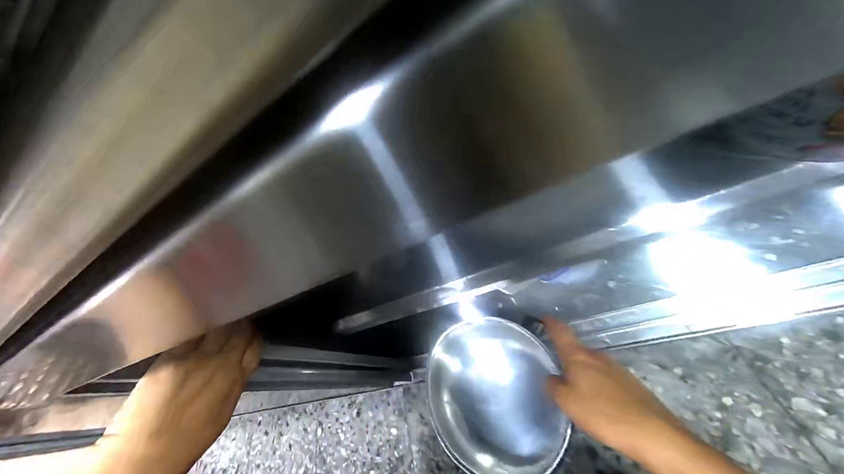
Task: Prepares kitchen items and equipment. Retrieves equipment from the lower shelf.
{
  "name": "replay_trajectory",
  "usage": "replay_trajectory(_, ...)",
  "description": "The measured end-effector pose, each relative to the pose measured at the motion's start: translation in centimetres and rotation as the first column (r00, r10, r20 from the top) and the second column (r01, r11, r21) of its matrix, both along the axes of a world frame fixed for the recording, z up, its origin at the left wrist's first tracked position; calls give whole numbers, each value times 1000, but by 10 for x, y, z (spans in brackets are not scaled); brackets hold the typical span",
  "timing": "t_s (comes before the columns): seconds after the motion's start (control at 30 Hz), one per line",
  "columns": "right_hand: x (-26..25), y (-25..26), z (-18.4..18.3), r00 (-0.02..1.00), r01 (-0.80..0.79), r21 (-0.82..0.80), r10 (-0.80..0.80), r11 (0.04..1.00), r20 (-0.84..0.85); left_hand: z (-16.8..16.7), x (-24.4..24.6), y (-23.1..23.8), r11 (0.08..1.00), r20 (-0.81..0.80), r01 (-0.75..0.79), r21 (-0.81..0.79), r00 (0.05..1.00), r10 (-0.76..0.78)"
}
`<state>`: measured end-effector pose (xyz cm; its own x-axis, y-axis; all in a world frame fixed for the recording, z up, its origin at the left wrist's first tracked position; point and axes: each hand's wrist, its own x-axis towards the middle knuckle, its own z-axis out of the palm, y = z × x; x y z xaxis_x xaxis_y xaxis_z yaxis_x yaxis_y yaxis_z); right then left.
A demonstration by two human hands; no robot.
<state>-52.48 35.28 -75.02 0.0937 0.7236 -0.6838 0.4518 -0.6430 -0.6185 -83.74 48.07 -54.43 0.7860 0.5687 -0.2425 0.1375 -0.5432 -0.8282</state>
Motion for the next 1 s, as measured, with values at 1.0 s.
replay_trajectory(1.0, 9, -40, -53, 983, 95, 104, -78, 990, -164, 15, 26, -22, 960, -232, -277, -37, 937, 262)
